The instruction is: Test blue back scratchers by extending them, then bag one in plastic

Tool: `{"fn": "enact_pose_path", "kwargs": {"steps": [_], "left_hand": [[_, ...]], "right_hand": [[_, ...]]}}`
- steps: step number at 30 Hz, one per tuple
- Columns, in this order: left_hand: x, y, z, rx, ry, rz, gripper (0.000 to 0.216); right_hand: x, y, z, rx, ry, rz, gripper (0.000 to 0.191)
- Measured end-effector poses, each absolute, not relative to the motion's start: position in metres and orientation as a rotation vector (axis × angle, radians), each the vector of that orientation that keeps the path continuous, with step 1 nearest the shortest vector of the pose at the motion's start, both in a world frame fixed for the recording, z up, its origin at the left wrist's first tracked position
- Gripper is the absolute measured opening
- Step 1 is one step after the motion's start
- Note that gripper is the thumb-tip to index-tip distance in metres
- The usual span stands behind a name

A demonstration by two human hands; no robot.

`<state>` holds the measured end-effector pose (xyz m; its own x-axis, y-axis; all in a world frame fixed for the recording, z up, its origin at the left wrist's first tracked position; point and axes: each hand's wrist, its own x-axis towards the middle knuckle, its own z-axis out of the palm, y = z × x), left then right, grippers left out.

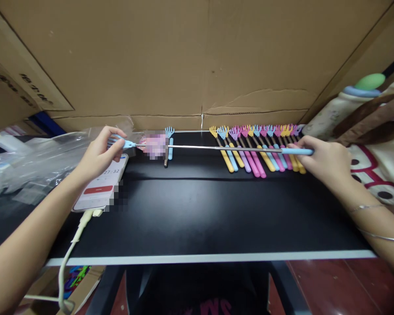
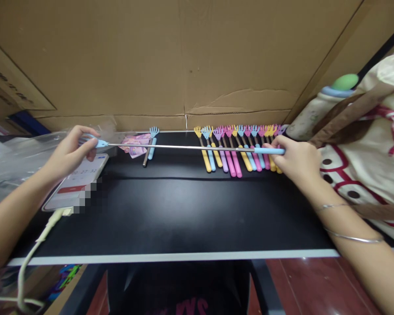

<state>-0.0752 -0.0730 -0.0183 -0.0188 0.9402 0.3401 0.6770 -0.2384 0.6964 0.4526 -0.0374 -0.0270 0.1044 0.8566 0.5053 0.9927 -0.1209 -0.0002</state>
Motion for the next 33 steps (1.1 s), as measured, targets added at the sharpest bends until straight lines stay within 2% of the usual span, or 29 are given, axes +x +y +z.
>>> {"fn": "enact_pose_path", "kwargs": {"steps": [5, 8, 13, 17, 24, 33], "left_hand": [[-0.06, -0.082, -0.018, 2.013, 1.542, 1.022, 0.025], [-0.048, -0.086, -0.021, 2.13, 1.462, 0.872, 0.035], [-0.035, -0.091, -0.031, 2.172, 1.26, 0.672, 0.049], [-0.031, -0.096, -0.033, 2.146, 1.137, 0.514, 0.049], [-0.038, -0.09, -0.026, 1.98, 0.912, 0.905, 0.023], [-0.021, -0.092, -0.013, 1.853, 1.143, 0.882, 0.031]], "right_hand": [[0.452, -0.036, -0.028, -2.02, -1.923, -0.314, 0.035], [0.447, -0.036, -0.031, -1.945, -2.05, -0.183, 0.022], [0.432, -0.043, -0.033, -1.575, -2.282, 0.166, 0.031], [0.42, -0.049, -0.028, -1.343, -2.376, 0.472, 0.036], [0.432, -0.046, -0.026, -1.106, -2.11, 1.09, 0.03], [0.415, -0.052, -0.013, -1.089, -1.59, 1.086, 0.037]]}}
